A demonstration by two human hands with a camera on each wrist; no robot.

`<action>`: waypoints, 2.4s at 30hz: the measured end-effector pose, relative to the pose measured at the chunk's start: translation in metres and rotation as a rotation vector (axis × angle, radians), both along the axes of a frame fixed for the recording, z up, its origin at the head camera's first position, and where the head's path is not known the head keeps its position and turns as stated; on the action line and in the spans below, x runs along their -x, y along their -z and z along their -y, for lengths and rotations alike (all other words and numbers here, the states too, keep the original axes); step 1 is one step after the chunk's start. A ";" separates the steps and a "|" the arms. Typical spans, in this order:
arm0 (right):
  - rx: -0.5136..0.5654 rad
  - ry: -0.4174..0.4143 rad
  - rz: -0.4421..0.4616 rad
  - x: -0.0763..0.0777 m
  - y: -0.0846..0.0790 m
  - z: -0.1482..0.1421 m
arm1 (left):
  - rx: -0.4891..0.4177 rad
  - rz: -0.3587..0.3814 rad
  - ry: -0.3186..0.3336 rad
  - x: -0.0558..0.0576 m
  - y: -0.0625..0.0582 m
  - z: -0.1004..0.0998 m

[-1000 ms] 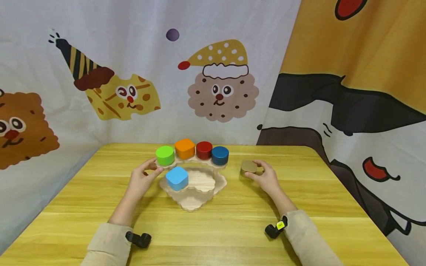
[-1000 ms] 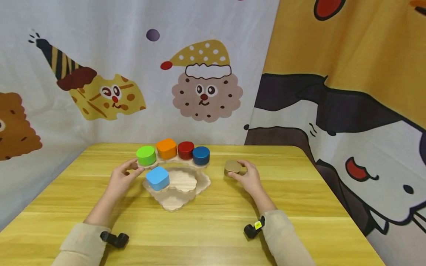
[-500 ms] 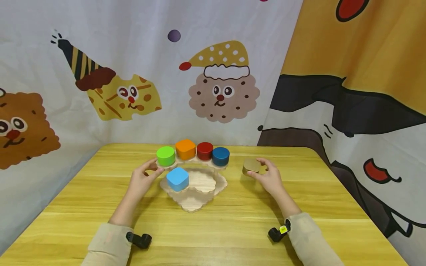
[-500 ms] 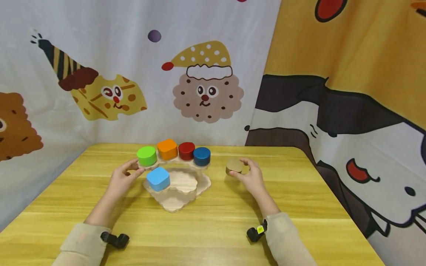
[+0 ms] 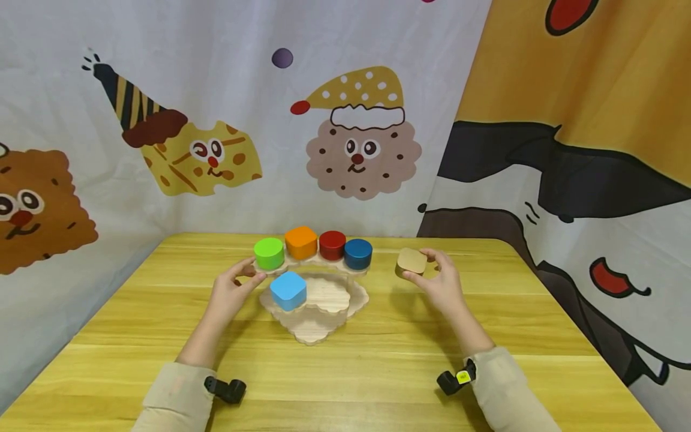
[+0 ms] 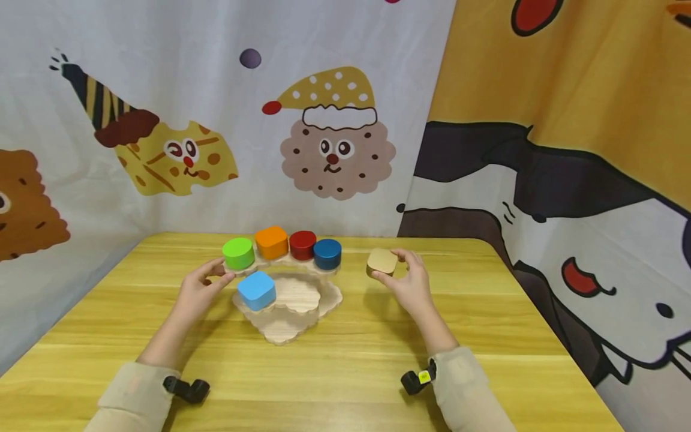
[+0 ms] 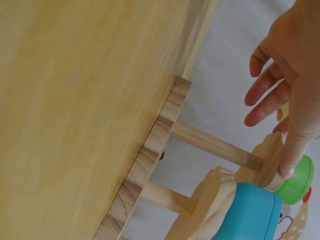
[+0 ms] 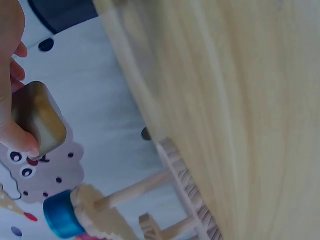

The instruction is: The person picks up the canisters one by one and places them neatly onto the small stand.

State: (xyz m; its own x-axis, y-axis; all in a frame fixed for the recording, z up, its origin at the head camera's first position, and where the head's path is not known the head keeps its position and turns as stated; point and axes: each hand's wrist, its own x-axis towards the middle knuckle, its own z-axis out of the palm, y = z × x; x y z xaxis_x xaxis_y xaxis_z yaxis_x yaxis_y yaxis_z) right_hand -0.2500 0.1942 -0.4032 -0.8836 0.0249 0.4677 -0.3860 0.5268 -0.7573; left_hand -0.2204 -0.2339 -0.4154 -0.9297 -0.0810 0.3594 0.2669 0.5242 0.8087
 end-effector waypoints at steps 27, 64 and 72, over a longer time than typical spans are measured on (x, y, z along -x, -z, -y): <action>0.083 -0.049 -0.228 -0.042 -0.050 0.043 | -0.025 0.007 -0.001 -0.001 -0.001 0.003; 0.078 -0.087 -0.130 -0.065 -0.017 0.136 | -0.011 0.001 0.013 -0.001 0.001 0.000; 0.059 -0.049 -0.148 -0.062 -0.002 0.145 | -0.019 -0.003 0.009 -0.001 0.001 0.000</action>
State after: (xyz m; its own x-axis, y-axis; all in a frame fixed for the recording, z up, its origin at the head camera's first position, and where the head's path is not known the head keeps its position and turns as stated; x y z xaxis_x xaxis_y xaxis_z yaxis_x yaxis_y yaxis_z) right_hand -0.1885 0.0495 -0.4017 -0.8059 0.0144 0.5919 -0.5199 0.4610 -0.7191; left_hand -0.2192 -0.2343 -0.4160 -0.9295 -0.0792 0.3602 0.2739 0.5059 0.8180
